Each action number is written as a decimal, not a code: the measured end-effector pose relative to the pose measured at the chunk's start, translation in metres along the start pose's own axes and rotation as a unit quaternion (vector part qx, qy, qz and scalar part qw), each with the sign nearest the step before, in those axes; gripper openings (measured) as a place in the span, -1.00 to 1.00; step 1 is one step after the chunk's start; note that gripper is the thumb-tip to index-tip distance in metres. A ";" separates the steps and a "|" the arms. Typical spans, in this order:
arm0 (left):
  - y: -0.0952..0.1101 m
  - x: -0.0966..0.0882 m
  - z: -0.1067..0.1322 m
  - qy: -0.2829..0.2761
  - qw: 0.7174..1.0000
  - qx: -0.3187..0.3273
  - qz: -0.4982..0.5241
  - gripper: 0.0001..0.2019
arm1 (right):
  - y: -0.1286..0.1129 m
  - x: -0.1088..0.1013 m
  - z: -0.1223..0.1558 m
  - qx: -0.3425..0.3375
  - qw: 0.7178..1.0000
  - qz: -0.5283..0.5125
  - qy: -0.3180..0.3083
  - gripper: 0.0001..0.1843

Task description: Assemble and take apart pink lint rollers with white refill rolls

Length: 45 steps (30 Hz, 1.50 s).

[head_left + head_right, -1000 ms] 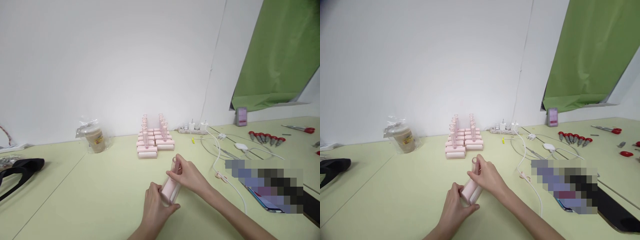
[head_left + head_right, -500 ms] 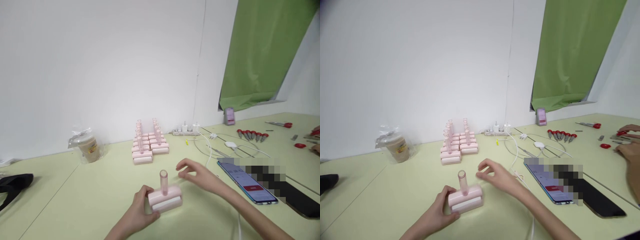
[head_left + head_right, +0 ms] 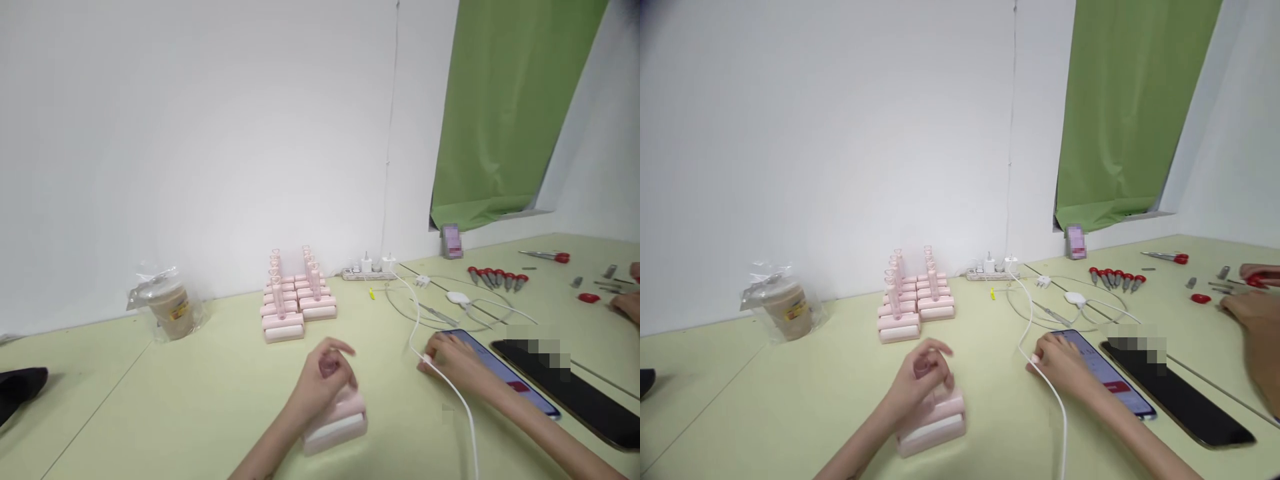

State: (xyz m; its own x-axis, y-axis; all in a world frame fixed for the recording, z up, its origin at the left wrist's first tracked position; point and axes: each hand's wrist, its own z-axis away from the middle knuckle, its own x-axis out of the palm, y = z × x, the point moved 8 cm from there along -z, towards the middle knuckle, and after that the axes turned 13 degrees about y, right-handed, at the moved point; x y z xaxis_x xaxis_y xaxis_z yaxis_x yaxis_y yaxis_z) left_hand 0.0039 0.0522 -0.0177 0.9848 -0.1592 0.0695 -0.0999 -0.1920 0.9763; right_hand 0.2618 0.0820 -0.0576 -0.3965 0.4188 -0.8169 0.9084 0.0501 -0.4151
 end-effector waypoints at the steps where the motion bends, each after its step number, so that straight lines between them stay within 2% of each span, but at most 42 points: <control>1: -0.006 0.004 -0.002 0.008 1.000 -0.017 0.017 -0.96 | 0.001 -0.007 -0.003 0.008 1.000 -0.009 0.005 -0.80; 4: -0.018 0.005 -0.003 0.038 0.998 -0.029 0.038 -0.92 | -0.009 -0.033 -0.013 0.029 0.996 -0.086 0.011 -0.76; 7: -0.020 0.003 -0.001 0.050 0.997 -0.033 0.042 -0.93 | -0.059 -0.041 -0.012 0.006 0.981 -0.189 -0.054 -0.69; 9: -0.018 0.002 -0.001 0.046 0.997 -0.037 0.039 -0.93 | -0.109 -0.037 -0.002 -0.049 0.962 -0.237 -0.122 -0.67; 12: -0.017 0.009 0.000 -0.012 0.997 -0.044 0.063 -0.88 | -0.180 -0.036 0.015 -0.181 0.930 -0.274 -0.163 -0.76; 14: -0.019 0.012 -0.001 -0.045 0.995 -0.056 0.073 -0.78 | -0.207 -0.035 0.025 -0.232 0.912 -0.275 -0.195 -0.75; 16: -0.024 0.011 -0.002 -0.044 0.995 -0.067 0.061 -0.74 | -0.221 -0.034 0.030 -0.261 0.900 -0.256 -0.239 -0.70; 18: -0.027 0.010 -0.003 -0.031 0.996 -0.074 0.047 -0.76 | -0.226 -0.034 0.031 -0.274 0.890 -0.242 -0.272 -0.65; 20: -0.028 0.010 -0.002 -0.027 0.995 -0.081 0.041 -0.78 | -0.225 -0.034 0.026 -0.251 0.896 -0.250 -0.268 -0.59; 22: -0.028 0.010 -0.001 -0.023 0.995 -0.087 0.031 -0.76 | -0.221 -0.031 0.019 -0.196 0.909 -0.281 -0.237 -0.55; 24: -0.029 0.009 -0.001 -0.016 0.996 -0.086 0.025 -0.77 | -0.220 -0.025 0.017 -0.156 0.907 -0.324 -0.220 -0.67; 26: -0.031 0.008 -0.002 -0.012 0.997 -0.080 0.019 -0.82 | -0.222 -0.018 0.020 -0.147 0.894 -0.366 -0.211 -0.82; 28: -0.033 0.008 -0.003 -0.016 0.997 -0.074 0.019 -0.86 | -0.223 -0.014 0.023 -0.148 0.887 -0.393 -0.191 -0.86; 32: -0.039 0.008 -0.004 -0.021 0.996 -0.086 0.002 -0.83 | -0.219 -0.012 0.021 -0.128 0.896 -0.408 -0.120 -0.79; 34: -0.041 0.007 -0.004 -0.014 0.995 -0.095 -0.012 -0.82 | -0.218 -0.013 0.021 -0.125 0.897 -0.411 -0.104 -0.76; 39: -0.041 0.006 -0.004 -0.010 0.995 -0.098 -0.020 -0.78 | -0.221 -0.011 0.024 -0.151 0.893 -0.404 -0.128 -0.82; 45: -0.042 0.005 -0.003 -0.010 0.993 -0.117 -0.002 -0.83 | -0.225 0.002 0.022 -0.121 0.868 -0.442 -0.189 -0.87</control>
State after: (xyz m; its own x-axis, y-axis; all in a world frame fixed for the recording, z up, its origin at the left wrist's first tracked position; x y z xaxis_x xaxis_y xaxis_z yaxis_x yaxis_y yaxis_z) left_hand 0.0138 0.0624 -0.0572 0.9820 -0.1777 0.0633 -0.0575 0.0376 0.9976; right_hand 0.0536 0.0511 0.0255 -0.9270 -0.2059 -0.3136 0.2096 0.4090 -0.8881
